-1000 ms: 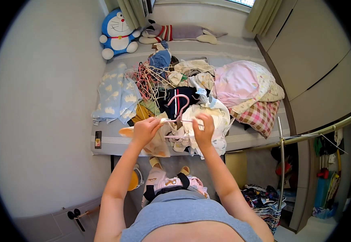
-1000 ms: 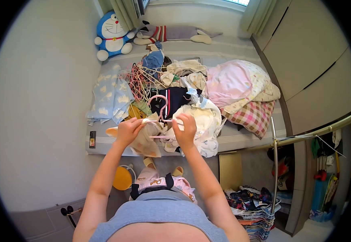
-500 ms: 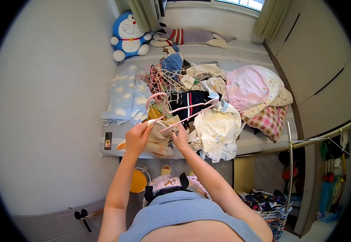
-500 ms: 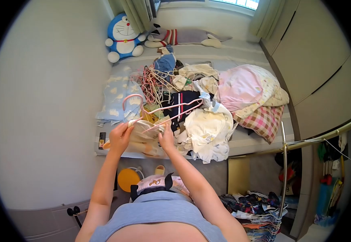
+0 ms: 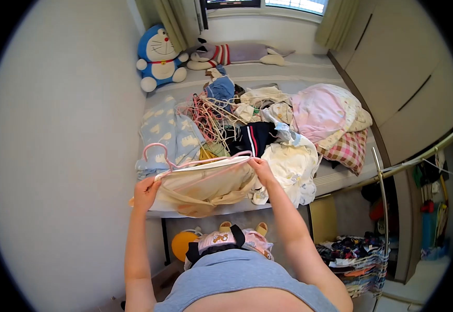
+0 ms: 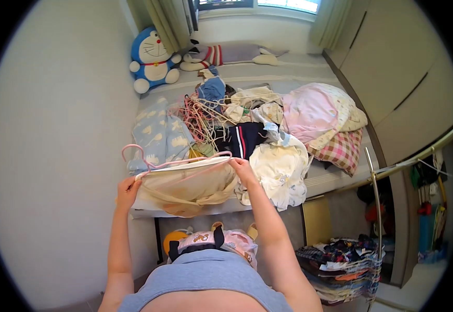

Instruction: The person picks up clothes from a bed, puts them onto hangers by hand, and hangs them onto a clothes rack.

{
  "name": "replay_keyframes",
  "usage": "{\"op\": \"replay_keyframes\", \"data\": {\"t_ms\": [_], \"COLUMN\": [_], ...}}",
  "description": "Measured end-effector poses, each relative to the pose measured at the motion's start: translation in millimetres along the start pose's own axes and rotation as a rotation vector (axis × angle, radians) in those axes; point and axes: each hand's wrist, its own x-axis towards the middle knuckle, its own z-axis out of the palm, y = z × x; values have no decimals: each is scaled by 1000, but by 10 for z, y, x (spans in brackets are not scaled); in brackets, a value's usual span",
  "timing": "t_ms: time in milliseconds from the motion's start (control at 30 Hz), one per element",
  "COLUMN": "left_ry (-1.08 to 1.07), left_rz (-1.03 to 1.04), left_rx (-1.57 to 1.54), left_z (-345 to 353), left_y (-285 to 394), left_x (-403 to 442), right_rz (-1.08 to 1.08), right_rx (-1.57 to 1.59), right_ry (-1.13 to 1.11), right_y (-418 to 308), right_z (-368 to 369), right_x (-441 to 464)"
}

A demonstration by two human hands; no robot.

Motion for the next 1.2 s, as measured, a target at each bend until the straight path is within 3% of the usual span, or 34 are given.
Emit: {"op": "replay_keyframes", "data": {"t_ms": [67,200,267,333,433,533,600,700,800,833,900,967,1100,1167,1200], "left_ry": [-67,-89,-143,-187,-181,-37,77,9,-86,-113,-190,-244,-364,-167,-71], "left_rz": [39,150,217,261,347,425,456,468,521,552,642,754,837,847,846], "left_rx": [-32,52,122,148,131,84,88,10,-132,-185,-152,-162,-203,-225,-234], "left_z": [-35,105,177,276,468,781,973,1105,1269,1324,1423,1583,1834,1990,2057], "left_y": [-81,-201,-244,-267,-134,-36,70,281,527,624,853,1073,1462,1610,1669], "left_x": [84,246,329,404,481,566,642,711,680,669,601,524,336,323,325], "right_rz": [97,-59,40,18,-18,-29,-33,-85,-183,-209,-648,-838,-614,-546,-468], "right_rx": [-215,-152,-173,130,108,-184,-180,-95,-548,-755,-1103,-1262,-1095,-1021,-1015], "right_ry": [-10,155,217,293,366,282,185,-85,298,516,759,750,364,281,346], "right_y": [-300,-428,-483,-536,-764,-997,-1056,-1066,-1119,-1127,-1268,-1322,-1305,-1345,-1346], "right_z": [-97,-76,-61,62,183,430,826,1029,711,601,434,299,-75,-322,-475], "right_x": [-109,-330,-501,-668,-908,-1246,-1528,-1818,-1901,-1891,-1785,-1837,-2062,-2307,-2478]}}
